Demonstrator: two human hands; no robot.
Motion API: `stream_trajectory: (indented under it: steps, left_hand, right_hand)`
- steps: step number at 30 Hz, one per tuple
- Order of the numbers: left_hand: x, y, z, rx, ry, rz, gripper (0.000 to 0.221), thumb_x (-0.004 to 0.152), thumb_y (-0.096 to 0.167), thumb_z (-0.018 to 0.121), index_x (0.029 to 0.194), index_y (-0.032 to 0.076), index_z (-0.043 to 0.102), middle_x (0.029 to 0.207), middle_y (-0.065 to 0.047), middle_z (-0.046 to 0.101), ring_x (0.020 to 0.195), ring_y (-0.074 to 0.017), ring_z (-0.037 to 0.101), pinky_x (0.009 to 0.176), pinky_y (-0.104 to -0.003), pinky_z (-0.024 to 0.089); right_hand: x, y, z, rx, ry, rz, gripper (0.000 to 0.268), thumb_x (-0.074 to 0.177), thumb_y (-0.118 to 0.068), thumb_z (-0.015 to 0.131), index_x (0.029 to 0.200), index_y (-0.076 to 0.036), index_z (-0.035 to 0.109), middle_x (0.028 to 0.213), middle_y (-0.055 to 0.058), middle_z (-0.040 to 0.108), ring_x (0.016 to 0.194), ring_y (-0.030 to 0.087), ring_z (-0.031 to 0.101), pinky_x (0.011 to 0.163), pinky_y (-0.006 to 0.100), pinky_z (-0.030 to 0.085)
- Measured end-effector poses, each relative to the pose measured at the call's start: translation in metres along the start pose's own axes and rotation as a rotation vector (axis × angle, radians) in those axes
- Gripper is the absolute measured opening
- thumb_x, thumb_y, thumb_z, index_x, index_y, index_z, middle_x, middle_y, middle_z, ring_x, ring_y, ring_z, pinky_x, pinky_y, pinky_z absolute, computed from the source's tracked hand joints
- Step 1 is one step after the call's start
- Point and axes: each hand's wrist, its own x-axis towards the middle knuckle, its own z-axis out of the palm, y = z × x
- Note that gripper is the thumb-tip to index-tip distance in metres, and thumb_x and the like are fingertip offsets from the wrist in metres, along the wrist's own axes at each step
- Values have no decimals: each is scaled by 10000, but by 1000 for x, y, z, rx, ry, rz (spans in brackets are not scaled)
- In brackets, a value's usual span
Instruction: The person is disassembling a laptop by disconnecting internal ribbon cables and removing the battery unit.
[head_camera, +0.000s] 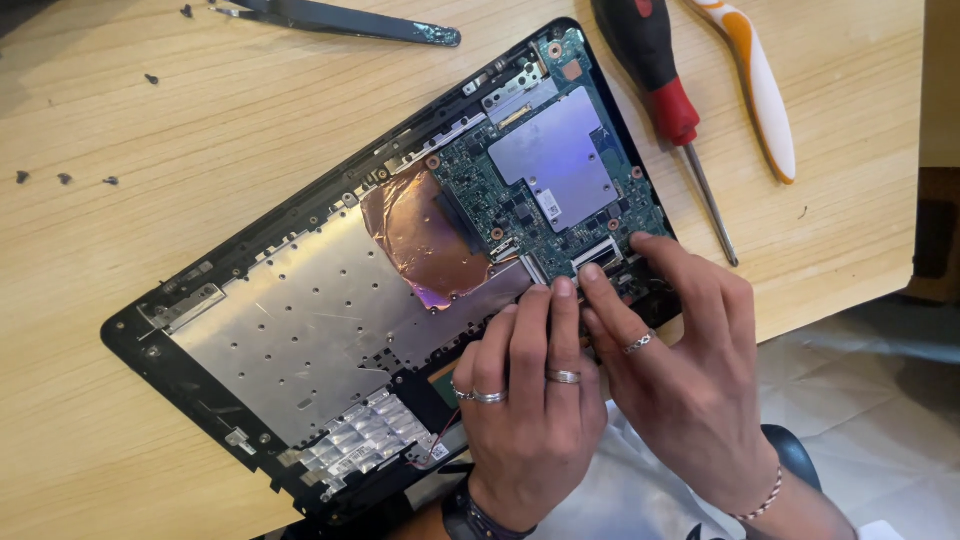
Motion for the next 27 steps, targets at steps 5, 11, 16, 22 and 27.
stream_trajectory:
  steps: [5, 11, 16, 22, 27]
  left_hand:
    - [-3, -1, 1, 13, -1, 27, 278, 1045, 133, 551, 1254, 19, 695, 1231, -99, 697, 1048, -244, 647, 890, -374, 509]
    - [-3, -1, 1, -15, 12, 10, 303, 1037, 123, 514, 1274, 30, 679, 1225, -97, 691, 1056, -259, 649, 909, -392, 501]
    - [-1, 0, 1, -14, 21, 5, 295, 1032, 106, 517, 1262, 33, 687, 1212, -88, 690, 1059, -251, 655, 911, -385, 494]
    - [-1, -1, -1, -12, -13, 15, 315, 1035, 102, 495, 1277, 20, 679, 1237, -98, 687, 1058, -253, 643, 905, -394, 505]
    - [0, -2, -1, 28, -19, 37, 303, 1040, 125, 512, 1262, 24, 691, 1218, -83, 702, 1041, -232, 642, 876, -367, 498]
  right_hand:
    - [1, -1, 3, -29, 29, 5, 259, 1054, -150, 682, 1303, -81, 694, 1334, 273, 581, 1156, 359, 614, 983, 453, 443]
    - [-6, 7, 5, 69, 91, -15, 263, 1038, -143, 667, 1274, -30, 701, 1352, 283, 600, 1153, 356, 639, 1023, 446, 451]
    - [-7, 10, 4, 91, 107, 27, 299, 1024, -128, 702, 1283, 20, 679, 1332, 292, 614, 1185, 371, 649, 1020, 484, 494]
    - [-7, 14, 1, 48, 30, 19, 291, 1046, -44, 695, 1334, -46, 654, 1329, 252, 583, 958, 335, 585, 961, 479, 474]
    - [-5, 16, -1, -8, -30, -4, 319, 1057, -103, 677, 1370, -59, 636, 1331, 250, 569, 962, 313, 598, 936, 440, 436]
